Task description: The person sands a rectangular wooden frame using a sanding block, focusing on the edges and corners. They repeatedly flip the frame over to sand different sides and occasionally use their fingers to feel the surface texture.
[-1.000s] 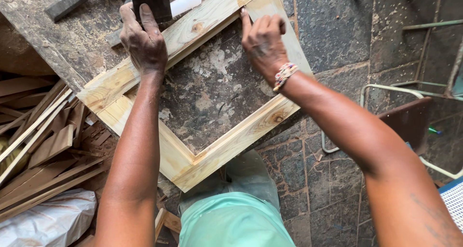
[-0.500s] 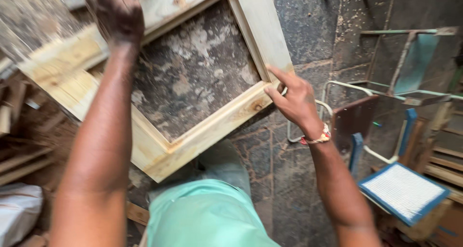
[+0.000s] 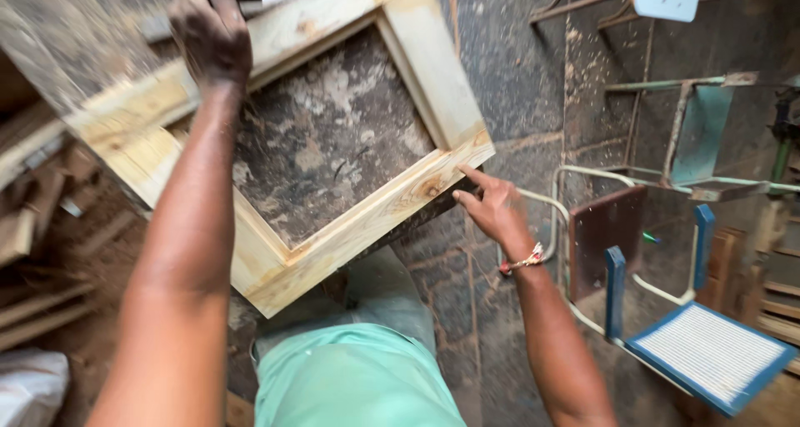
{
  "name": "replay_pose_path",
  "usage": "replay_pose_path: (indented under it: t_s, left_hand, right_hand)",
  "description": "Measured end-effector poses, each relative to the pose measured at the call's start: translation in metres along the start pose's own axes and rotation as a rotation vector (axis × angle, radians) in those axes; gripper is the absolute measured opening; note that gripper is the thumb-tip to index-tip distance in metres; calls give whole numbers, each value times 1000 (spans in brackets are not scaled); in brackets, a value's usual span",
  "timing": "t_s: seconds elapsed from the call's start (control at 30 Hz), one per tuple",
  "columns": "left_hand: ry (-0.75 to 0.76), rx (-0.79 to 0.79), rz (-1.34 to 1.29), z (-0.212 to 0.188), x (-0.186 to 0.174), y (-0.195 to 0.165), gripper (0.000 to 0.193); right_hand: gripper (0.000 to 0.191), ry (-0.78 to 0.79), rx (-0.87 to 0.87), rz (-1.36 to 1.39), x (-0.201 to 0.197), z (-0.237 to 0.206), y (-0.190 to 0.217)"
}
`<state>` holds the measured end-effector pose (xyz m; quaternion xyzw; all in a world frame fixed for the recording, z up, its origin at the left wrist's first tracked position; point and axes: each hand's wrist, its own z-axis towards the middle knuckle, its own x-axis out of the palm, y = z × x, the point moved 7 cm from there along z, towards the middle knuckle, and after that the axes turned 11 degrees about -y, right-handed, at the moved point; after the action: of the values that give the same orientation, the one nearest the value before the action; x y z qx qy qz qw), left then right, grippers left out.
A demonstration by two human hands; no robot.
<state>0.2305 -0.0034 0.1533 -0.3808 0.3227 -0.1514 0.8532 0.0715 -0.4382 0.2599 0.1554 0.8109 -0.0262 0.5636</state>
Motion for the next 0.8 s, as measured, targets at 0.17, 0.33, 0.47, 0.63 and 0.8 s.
replay_pose_path:
  t_s: [0.17, 0.33, 0.47, 0.63, 0.8]
  left_hand:
    - [-49, -18, -68, -12, -33, -43, 39]
    - [-77, -96, -137, -79, -128, -119, 39]
    - [173, -515, -164, -170, -185, -136, 31]
    - [69, -743, 110, -243, -197, -126, 44]
    - [-298, -731, 289, -288, -185, -140, 43]
  right_hand:
    - [52, -251, -166, 217, -25, -49, -1]
    - [64, -208, 68, 199, -24, -67, -39]
    - [69, -346, -164, 256, -32, -29, -43]
    - [67, -375, -642, 279, -44, 65, -7]
    - [51, -438, -1342, 317, -71, 103, 18]
